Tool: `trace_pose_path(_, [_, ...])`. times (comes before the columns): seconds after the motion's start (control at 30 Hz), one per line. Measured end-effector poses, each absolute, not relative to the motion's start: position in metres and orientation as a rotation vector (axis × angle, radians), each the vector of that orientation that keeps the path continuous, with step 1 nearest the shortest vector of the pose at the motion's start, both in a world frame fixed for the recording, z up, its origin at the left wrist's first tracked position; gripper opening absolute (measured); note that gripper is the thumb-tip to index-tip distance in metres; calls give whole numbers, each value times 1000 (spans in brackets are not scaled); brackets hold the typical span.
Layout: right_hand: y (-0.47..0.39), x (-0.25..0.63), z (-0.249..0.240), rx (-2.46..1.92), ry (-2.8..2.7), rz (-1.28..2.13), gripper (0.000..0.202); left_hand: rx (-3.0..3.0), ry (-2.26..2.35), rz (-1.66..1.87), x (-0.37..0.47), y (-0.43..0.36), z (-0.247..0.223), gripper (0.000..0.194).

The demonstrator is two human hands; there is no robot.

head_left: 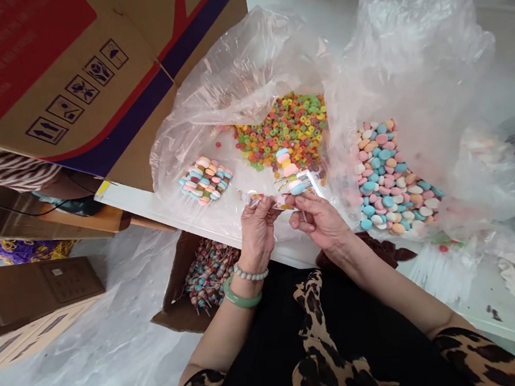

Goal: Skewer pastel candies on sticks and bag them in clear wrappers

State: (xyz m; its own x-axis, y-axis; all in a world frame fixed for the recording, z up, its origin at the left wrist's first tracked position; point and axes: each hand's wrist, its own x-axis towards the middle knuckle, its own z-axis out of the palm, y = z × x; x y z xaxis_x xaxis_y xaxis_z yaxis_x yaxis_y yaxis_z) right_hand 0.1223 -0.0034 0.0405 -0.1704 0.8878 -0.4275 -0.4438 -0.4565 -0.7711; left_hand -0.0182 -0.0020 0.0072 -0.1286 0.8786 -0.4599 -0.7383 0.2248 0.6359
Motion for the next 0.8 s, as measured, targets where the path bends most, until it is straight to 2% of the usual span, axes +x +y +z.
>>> trace_pose_path(0.2, [-12,160,50,-1262,-892,1478,19,-115,975,1454,-39,12,6,12])
trace_pose_path(0.37, [-38,156,47,-1422,-1406,1270,27,-236,963,1426,-42,18,16,19])
trace_pose_path(0.57, [-40,150,35,-1360,-1948,707,25,-180,898,1416,-44,16,19,20])
trace_pose_path(0.8, [-48,155,28,-1484,-2260,-131,23,199,919,1478,-55,14,14,18])
